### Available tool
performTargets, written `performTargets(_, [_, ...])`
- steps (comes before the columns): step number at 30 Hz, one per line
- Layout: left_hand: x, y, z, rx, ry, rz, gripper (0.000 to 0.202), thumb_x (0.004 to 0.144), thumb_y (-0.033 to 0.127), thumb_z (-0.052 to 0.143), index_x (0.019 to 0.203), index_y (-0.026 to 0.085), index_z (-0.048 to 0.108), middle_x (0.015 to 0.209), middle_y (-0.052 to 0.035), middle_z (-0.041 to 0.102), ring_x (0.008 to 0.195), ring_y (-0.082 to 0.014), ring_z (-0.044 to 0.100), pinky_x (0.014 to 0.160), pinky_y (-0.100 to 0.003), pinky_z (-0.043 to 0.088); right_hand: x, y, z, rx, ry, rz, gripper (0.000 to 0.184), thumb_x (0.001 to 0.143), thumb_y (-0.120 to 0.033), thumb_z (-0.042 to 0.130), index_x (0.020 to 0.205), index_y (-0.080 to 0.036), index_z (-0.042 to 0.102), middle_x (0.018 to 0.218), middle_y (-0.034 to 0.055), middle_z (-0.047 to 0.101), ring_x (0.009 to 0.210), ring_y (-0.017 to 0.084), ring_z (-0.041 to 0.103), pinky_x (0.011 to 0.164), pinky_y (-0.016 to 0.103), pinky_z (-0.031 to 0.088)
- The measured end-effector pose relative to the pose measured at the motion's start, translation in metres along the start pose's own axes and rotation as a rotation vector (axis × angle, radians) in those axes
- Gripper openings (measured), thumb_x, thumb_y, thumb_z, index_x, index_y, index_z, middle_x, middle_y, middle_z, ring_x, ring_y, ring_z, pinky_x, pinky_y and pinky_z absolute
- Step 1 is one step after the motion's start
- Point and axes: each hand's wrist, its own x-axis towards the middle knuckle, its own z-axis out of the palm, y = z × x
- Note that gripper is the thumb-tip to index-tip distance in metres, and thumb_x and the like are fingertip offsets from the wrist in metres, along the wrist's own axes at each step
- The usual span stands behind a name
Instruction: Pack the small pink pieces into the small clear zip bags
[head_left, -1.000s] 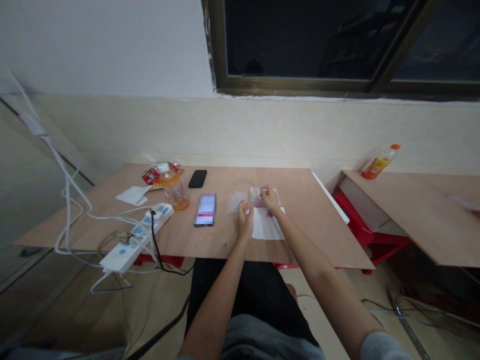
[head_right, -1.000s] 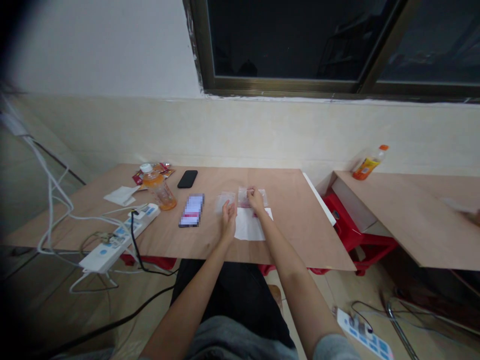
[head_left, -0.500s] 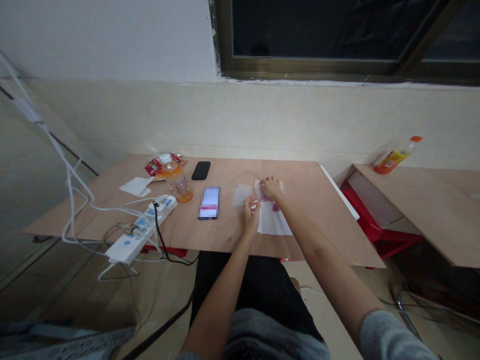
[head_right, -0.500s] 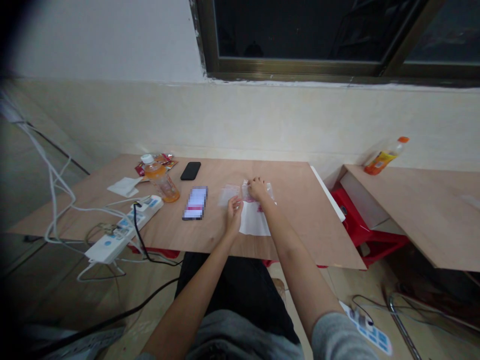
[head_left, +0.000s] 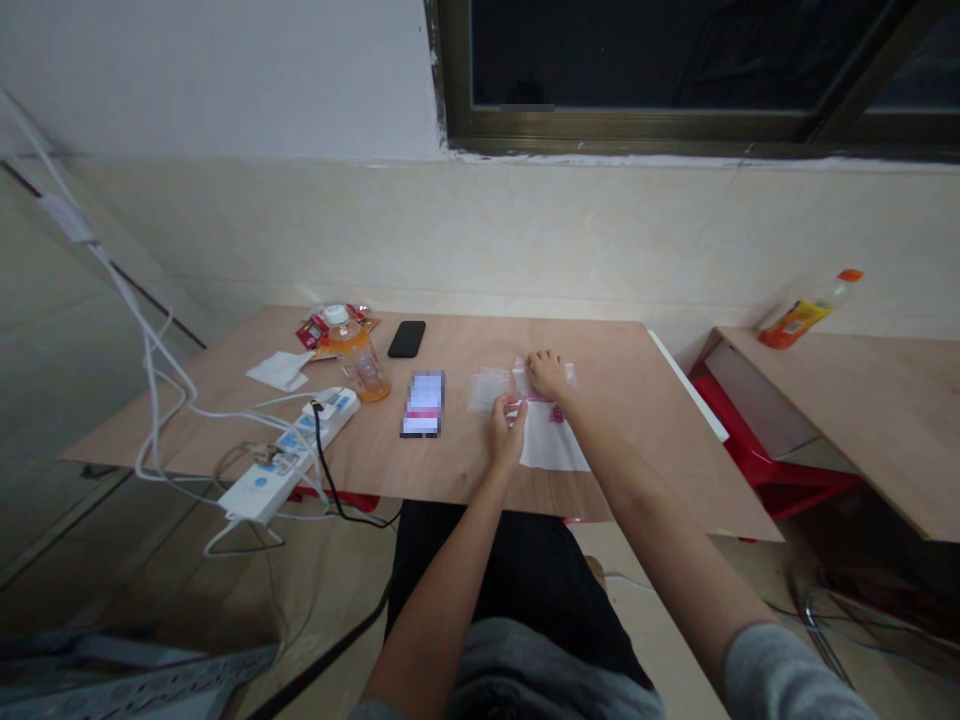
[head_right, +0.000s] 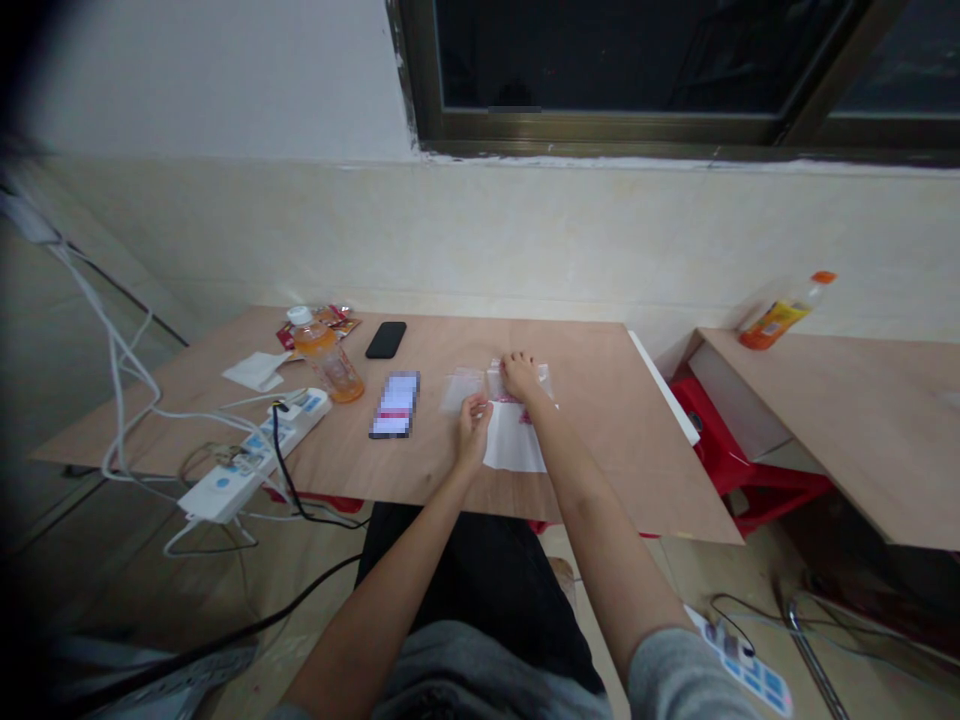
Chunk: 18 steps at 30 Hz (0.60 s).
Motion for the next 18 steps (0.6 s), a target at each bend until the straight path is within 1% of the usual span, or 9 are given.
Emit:
performTargets(5, [0.000, -0.002, 0.001, 0.012, -0.021, 0.002, 0.022, 0.083, 0.033, 0.060, 0.100, 0.019, 0.057, 0.101, -0.0082, 0.062, 0.089, -0.0178, 0.059, 0.077, -0.029, 0.046, 0.010, 0.004, -0.004, 0.009, 0.030, 0.031, 0.035, 0.099, -0.027, 0.029, 0.118, -0.015, 0.055, 0.123, 0.0171, 0.057, 0.112, 0.028, 0.046, 0.093, 0.037, 0.033])
performTargets(11, [-0.001, -0.002, 0.000, 0.029, -0.046, 0.028, 0.024, 0.085, 0.036, 0.059, 0.102, 0.019, 0.058, 0.100, -0.0082, 0.063, 0.089, -0.0179, 0.060, 0.078, -0.029, 0.046, 0.019, 0.001, -0.002, 0.014, -0.016, 0.096, 0.037, 0.098, -0.026, 0.030, 0.121, -0.012, 0.055, 0.122, 0.0200, 0.057, 0.112, 0.030, 0.048, 0.092, 0.039, 0.033])
performTargets(14, [-0.002, -0.002, 0.000, 0.028, -0.054, 0.033, 0.024, 0.085, 0.036, 0.059, 0.102, 0.019, 0.058, 0.099, -0.0081, 0.063, 0.088, -0.0175, 0.060, 0.077, -0.029, 0.046, 0.018, -0.001, 0.002, 0.016, -0.065, 0.078, 0.036, 0.097, -0.024, 0.031, 0.121, -0.013, 0.057, 0.123, 0.0195, 0.058, 0.112, 0.029, 0.050, 0.093, 0.040, 0.034])
performTargets(18, [0.000, -0.006, -0.001, 0.034, -0.055, 0.051, 0.025, 0.085, 0.036, 0.059, 0.104, 0.019, 0.058, 0.101, -0.0079, 0.064, 0.089, -0.0171, 0.060, 0.078, -0.028, 0.047, 0.014, -0.002, 0.004, 0.021, -0.074, 0.051, 0.036, 0.096, -0.024, 0.033, 0.118, -0.013, 0.060, 0.122, 0.0194, 0.060, 0.112, 0.029, 0.051, 0.093, 0.040, 0.033])
